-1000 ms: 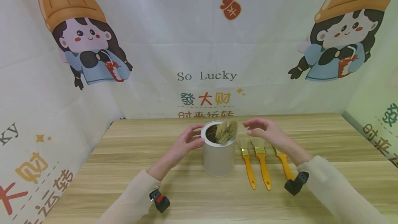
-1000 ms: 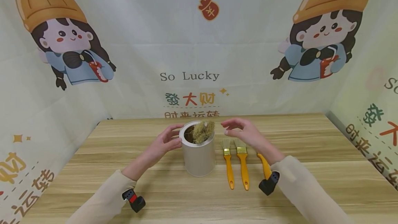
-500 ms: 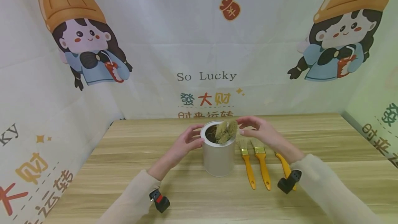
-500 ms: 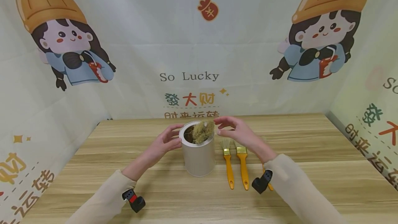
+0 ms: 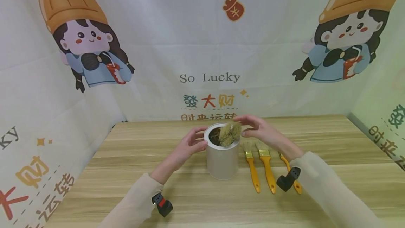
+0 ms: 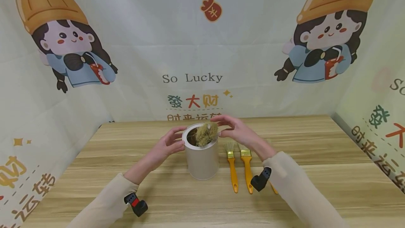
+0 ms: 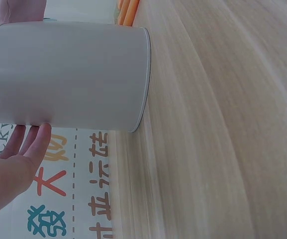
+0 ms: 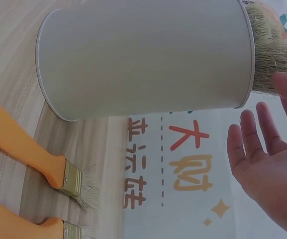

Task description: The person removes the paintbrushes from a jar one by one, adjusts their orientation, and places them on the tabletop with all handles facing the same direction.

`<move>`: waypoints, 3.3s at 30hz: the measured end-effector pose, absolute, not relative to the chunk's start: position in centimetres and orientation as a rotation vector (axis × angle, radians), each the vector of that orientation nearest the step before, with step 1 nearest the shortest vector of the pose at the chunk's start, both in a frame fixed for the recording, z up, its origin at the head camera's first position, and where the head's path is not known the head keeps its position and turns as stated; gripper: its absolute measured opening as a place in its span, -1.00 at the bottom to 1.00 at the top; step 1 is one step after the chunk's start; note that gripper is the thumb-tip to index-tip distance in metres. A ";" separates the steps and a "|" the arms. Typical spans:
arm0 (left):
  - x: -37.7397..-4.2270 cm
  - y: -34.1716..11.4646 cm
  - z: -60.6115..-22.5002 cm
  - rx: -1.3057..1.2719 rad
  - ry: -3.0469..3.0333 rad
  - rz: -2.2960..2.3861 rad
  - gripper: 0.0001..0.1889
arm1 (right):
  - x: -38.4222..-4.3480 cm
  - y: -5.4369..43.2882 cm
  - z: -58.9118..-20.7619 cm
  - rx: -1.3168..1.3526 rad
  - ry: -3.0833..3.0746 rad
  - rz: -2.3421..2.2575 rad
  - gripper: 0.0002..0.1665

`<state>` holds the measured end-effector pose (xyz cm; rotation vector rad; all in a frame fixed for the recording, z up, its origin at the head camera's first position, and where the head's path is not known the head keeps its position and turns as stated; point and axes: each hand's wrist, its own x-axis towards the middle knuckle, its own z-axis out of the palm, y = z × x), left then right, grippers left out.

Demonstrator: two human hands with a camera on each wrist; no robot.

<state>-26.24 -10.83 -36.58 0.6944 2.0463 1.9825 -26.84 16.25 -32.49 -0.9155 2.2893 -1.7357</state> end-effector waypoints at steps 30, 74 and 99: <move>-26.0 -10.8 -36.4 0.696 2.033 1.998 -0.48 | -26.9 16.2 -32.6 -0.937 2.225 -1.715 -0.74; -26.0 -10.9 -36.5 0.692 2.027 1.980 -0.45 | -26.2 15.9 -30.7 -0.916 2.259 -1.904 -0.89; -26.2 -10.9 -36.4 0.688 2.035 1.963 -0.49 | -25.5 16.6 -27.9 -1.012 2.274 -2.059 -0.88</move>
